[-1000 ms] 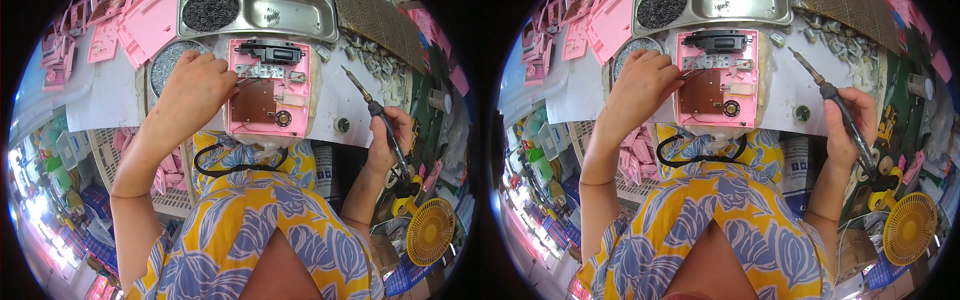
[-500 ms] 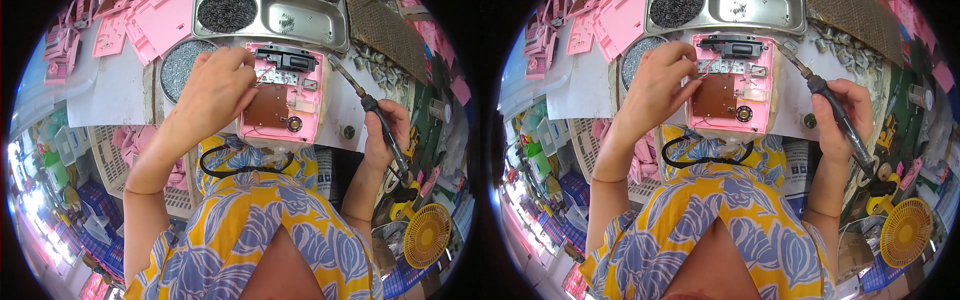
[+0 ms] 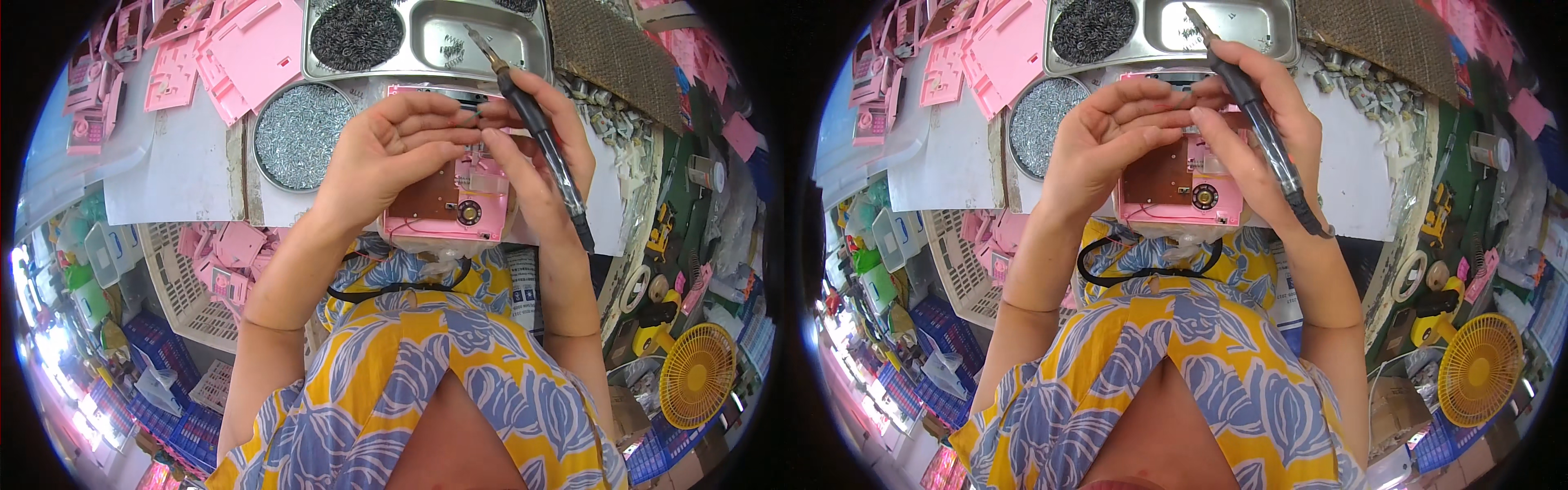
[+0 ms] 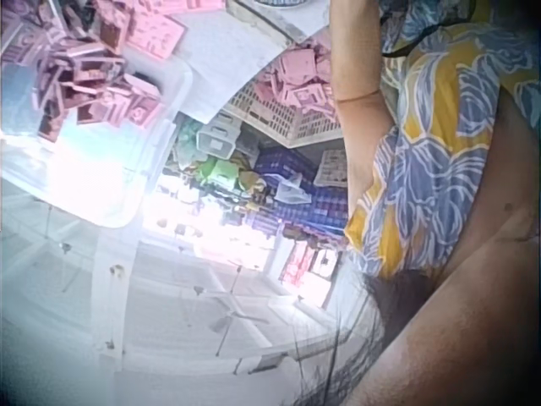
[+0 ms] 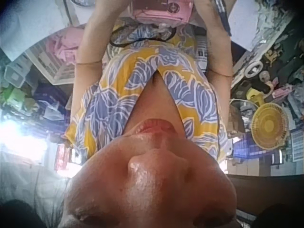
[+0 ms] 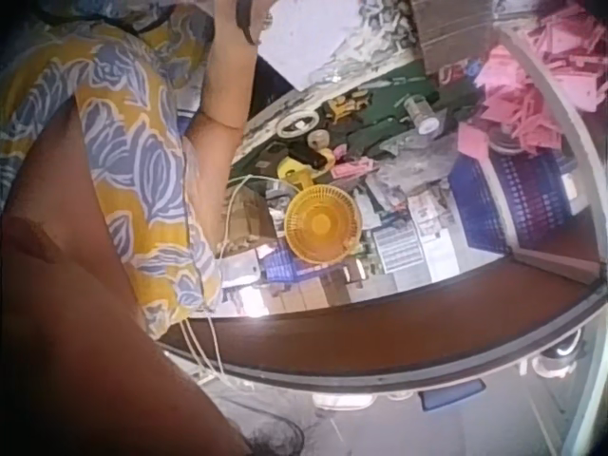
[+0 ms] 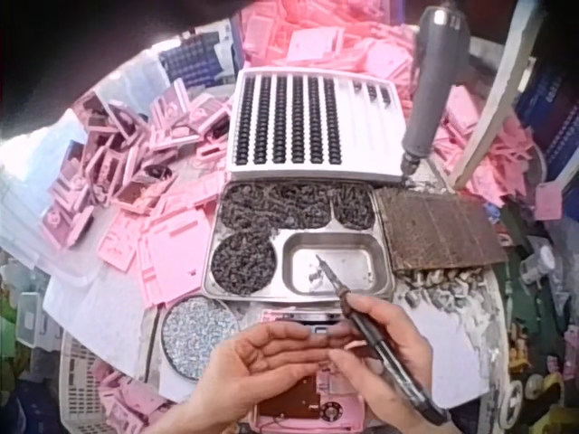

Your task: Manually assemble internal electronic components into toy housings using soldering and power tools.

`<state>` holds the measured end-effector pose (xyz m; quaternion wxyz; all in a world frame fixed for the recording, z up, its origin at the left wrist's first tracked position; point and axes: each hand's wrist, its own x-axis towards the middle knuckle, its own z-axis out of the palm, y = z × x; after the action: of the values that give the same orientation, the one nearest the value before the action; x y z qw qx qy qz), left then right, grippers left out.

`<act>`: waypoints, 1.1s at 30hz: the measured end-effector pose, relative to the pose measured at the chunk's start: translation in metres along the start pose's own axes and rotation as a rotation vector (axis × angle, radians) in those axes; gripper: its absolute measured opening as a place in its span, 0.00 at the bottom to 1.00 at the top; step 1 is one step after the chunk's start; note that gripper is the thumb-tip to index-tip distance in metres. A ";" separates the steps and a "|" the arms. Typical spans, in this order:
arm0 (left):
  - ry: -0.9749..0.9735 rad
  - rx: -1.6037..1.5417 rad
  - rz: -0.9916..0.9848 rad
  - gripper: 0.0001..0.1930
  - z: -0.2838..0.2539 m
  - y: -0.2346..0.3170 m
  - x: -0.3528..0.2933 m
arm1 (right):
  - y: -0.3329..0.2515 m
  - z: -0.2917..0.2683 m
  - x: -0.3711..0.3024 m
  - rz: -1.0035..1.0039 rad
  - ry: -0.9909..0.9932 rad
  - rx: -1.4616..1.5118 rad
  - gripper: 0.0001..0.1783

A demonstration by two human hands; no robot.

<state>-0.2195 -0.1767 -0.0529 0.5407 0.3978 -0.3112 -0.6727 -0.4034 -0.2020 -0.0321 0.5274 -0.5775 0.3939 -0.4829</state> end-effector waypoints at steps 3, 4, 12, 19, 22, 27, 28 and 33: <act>-0.003 0.053 0.014 0.11 -0.008 0.003 -0.004 | 0.021 -0.002 0.005 -0.050 -0.038 -0.107 0.31; 0.007 0.120 0.006 0.11 -0.009 0.003 -0.004 | 0.025 -0.001 0.006 -0.062 -0.053 -0.127 0.31; 0.022 0.397 0.023 0.08 -0.011 0.003 -0.001 | 0.015 0.012 0.001 -0.021 -0.054 -0.042 0.30; -0.073 0.735 0.000 0.06 -0.014 0.012 0.004 | 0.025 0.004 -0.005 -0.078 -0.051 -0.176 0.29; -0.044 0.817 0.100 0.06 -0.010 0.010 0.004 | 0.024 -0.004 -0.013 -0.067 -0.032 -0.259 0.27; 0.036 1.200 0.531 0.07 -0.010 -0.009 0.016 | 0.022 -0.045 -0.031 -0.158 0.127 -0.325 0.19; 0.050 1.214 0.559 0.06 -0.010 -0.014 0.017 | 0.020 -0.050 -0.036 -0.165 0.155 -0.294 0.18; 0.082 1.251 0.610 0.05 -0.012 -0.024 0.017 | -0.008 -0.034 -0.049 -0.135 0.175 -0.228 0.17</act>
<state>-0.2225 -0.1883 -0.0823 0.3862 0.5545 -0.7174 -0.1695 -0.4477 -0.1616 -0.0315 0.3882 -0.6147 0.4508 -0.5179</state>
